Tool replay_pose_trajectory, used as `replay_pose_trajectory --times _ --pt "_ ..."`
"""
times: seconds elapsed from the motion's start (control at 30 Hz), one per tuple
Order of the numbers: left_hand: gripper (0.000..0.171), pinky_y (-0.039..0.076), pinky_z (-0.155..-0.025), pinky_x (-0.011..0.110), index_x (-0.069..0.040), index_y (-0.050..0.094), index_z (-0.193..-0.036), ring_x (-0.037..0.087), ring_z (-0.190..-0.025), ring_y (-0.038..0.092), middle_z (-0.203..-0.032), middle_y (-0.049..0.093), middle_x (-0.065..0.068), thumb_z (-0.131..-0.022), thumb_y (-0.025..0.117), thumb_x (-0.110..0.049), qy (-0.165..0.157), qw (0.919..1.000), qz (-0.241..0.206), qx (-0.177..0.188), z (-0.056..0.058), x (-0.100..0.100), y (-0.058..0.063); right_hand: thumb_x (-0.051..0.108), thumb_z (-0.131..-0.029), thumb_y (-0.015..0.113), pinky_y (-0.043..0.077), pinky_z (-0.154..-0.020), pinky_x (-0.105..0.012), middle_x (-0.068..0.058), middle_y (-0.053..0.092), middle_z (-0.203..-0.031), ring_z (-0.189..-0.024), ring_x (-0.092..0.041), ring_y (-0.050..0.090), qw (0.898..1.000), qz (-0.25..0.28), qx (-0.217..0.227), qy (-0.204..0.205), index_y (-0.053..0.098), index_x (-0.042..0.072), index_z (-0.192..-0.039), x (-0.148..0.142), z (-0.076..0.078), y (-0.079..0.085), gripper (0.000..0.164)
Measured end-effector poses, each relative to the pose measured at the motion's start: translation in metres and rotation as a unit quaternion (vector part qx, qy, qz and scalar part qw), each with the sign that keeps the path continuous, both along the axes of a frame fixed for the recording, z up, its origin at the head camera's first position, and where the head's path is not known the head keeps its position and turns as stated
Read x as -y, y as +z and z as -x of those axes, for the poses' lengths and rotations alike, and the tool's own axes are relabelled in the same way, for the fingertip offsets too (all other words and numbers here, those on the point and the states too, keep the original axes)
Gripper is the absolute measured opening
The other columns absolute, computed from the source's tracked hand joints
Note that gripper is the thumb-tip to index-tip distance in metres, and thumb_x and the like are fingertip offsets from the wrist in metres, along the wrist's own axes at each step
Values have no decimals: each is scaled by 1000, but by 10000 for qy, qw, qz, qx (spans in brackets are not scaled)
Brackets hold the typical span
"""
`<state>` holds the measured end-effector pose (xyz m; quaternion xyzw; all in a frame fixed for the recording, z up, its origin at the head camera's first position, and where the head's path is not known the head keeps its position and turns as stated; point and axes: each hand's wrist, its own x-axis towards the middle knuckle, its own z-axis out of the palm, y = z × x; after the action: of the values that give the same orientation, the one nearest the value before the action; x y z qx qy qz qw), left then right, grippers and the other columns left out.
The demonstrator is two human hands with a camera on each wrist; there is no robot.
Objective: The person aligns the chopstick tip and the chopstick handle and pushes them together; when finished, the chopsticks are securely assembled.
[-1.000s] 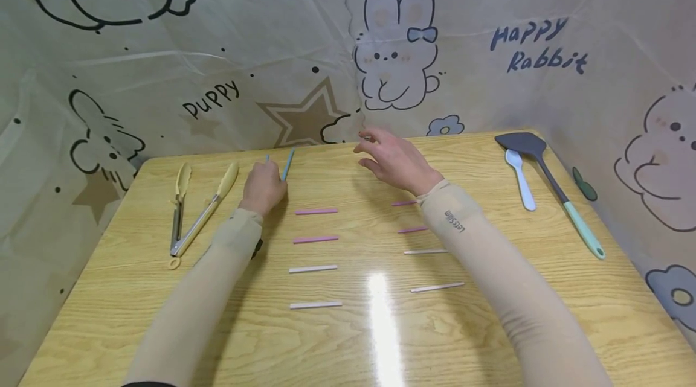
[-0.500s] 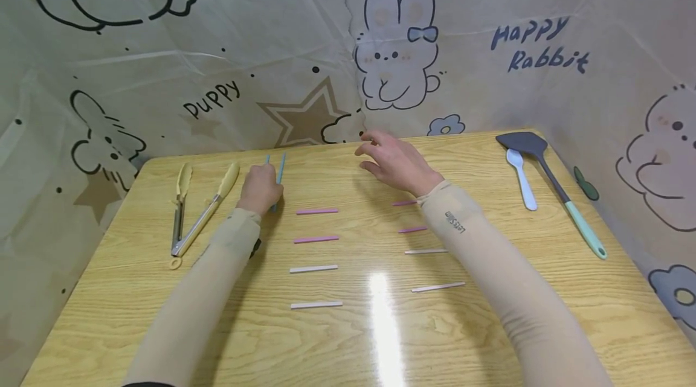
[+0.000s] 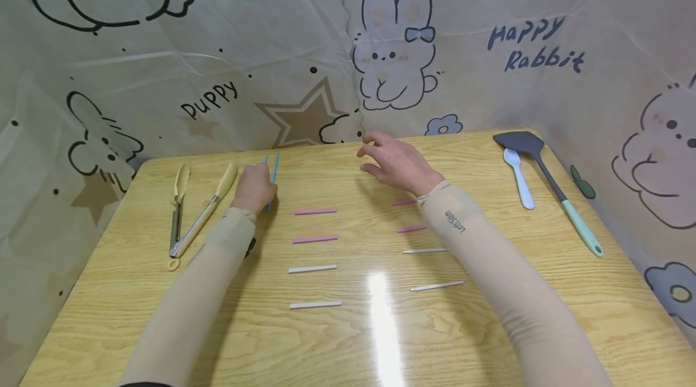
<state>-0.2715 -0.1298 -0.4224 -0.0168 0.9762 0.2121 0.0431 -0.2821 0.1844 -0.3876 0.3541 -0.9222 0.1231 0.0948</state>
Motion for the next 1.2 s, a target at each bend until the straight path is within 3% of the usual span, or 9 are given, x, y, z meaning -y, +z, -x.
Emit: replay_pose_trajectory --times 0.5,0.67,0.9,1.03,1.13,1.2 --pt "9 58 -56 29 13 61 -96 32 -70 69 -87 64 24 -93 57 5 -64 9999 -80 55 -3 2 2 26 -92 73 56 -71 -39 -13 53 -135 -105 -28 61 10000 29 90 -30 68 8 -118 -2 0 0 32" --pt "10 55 -55 27 9 62 -89 24 -61 64 -77 64 18 -94 56 2 -107 9998 140 -66 -3 0 8 27 -92 73 56 -72 -40 -13 53 -134 -105 -28 62 9999 44 133 -91 67 8 -119 -6 0 2 33" --pt "20 51 -56 31 4 59 -81 18 -55 49 -65 54 8 -97 60 -8 -677 9960 398 -418 -9 -14 25 29 -92 73 53 -85 -44 -10 60 -123 -107 -27 60 9989 -58 415 -196 66 8 -120 -15 -2 3 36" --pt "24 55 -73 35 7 62 -100 25 -78 63 -89 65 15 -96 67 -17 -1151 9923 251 -376 -12 -25 30 35 -90 73 45 -99 -50 -14 56 -133 -120 -33 54 9963 -222 777 -280 63 8 -128 -22 -4 3 47" --pt "41 56 -81 42 3 62 -121 33 -102 63 -119 63 19 -93 72 -25 -1460 9884 316 -290 -16 -35 33 38 -88 75 40 -104 -55 -18 49 -142 -128 -38 47 9934 -391 1031 -302 57 10 -136 -26 -7 4 58" --pt "48 56 -80 41 -1 61 -126 31 -102 62 -122 61 17 -90 75 -29 -1657 9850 413 -232 -19 -40 35 38 -87 77 38 -104 -57 -19 46 -145 -130 -39 44 9909 -484 1211 -324 54 11 -140 -28 -10 4 64"
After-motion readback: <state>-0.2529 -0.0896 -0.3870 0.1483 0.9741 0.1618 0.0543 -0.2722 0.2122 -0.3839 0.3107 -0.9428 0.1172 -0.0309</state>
